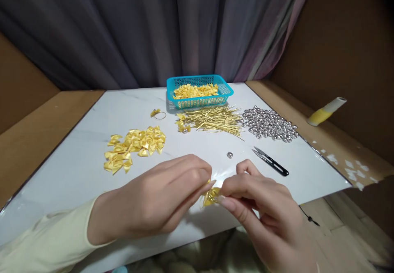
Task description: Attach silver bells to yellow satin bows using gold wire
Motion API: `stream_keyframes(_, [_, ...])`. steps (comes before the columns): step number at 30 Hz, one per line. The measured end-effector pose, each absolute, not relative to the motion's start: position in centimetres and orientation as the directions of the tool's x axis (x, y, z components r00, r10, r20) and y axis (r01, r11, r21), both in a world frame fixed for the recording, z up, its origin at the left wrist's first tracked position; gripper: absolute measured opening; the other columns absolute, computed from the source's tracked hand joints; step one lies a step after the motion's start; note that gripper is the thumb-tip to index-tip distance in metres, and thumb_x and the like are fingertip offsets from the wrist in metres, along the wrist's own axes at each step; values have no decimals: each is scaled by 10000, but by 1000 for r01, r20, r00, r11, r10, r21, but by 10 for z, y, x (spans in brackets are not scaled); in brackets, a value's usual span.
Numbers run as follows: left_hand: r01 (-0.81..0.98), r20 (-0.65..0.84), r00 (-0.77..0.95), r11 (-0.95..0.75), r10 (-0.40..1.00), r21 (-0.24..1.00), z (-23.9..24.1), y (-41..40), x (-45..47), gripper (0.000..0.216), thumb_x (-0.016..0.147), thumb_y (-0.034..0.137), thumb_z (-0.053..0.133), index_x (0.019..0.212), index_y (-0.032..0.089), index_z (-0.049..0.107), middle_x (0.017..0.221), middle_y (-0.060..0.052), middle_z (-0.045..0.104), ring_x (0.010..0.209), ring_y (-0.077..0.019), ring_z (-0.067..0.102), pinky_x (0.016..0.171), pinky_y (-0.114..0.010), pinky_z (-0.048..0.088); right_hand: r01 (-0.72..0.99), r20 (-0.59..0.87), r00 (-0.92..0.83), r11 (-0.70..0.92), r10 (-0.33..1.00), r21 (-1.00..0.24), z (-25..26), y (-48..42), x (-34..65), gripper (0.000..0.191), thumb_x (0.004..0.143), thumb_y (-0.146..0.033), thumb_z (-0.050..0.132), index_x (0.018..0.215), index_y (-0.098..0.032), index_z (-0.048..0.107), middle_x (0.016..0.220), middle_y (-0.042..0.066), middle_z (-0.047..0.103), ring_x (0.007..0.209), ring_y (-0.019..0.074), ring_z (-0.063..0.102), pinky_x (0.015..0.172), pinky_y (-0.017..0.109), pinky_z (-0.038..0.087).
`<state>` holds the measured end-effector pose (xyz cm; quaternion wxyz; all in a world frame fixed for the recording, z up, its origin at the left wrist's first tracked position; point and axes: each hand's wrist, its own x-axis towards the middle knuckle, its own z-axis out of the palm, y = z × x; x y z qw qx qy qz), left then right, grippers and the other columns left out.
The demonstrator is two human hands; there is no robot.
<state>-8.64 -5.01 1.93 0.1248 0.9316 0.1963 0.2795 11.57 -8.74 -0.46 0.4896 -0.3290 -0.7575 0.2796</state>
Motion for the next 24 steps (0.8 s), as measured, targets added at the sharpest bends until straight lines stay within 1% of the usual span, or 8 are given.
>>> stream_keyframes(4, [291,484,763,-897,428,334,25,-51,-84,251,870,-11,473,992,209,471,852,-64,643,743,-153,582,658,-249,524,166,610,-262,658,748,-735,-7,-87,115,169,868,-43,539,814,-202,551,658,-32,611,519,107,475,698,336,382])
stream_keyframes(6, [288,498,759,-903,419,320,28,-52,-83,237,866,-12,476,969,202,479,838,-61,650,747,-152,593,658,-241,529,156,635,-249,677,732,-720,-7,-88,114,167,864,-39,532,806,-195,553,645,-33,597,514,103,464,702,338,374])
stream_keyframes(10, [310,461,779,-900,425,305,33,-54,-82,211,859,-13,459,851,192,508,797,-61,661,749,-158,614,673,-235,543,180,659,-265,707,704,-684,-8,-89,114,174,863,-36,501,798,-188,556,603,-37,532,499,97,414,647,319,339])
stream_keyframes(14, [287,436,808,-911,396,296,34,-53,-84,238,796,-43,435,791,177,526,751,-58,640,723,-153,595,682,-216,540,218,686,-231,723,690,-655,-11,-91,115,182,841,-22,494,808,-191,555,605,-28,498,497,97,366,636,322,319])
stream_keyframes(17, [263,453,808,-919,376,295,35,-52,-86,262,759,-64,425,813,167,538,771,-59,639,724,-145,574,703,-207,538,247,697,-209,727,686,-641,-15,-92,114,198,821,-3,494,812,-189,563,625,-19,493,504,99,361,636,326,310])
stream_keyframes(20, [262,461,801,-916,382,304,34,-52,-87,269,761,-64,423,841,166,537,801,-63,647,733,-142,579,713,-209,545,261,703,-191,726,685,-636,-18,-93,111,216,835,-1,482,808,-194,575,624,-17,506,495,102,385,631,330,316])
stream_keyframes(22, [271,454,793,-902,407,335,32,-53,-86,259,787,-54,435,867,175,528,822,-62,653,742,-143,589,703,-211,547,262,706,-153,717,692,-646,-18,-93,109,228,844,4,488,816,-200,588,636,-13,537,509,111,432,640,337,340])
stream_keyframes(24, [288,460,767,-881,447,376,30,-54,-85,254,825,-38,464,930,187,517,855,-60,660,766,-147,604,696,-218,549,259,726,-118,726,678,-637,-19,-93,108,240,847,10,506,865,-206,610,717,10,602,585,137,515,668,348,380])
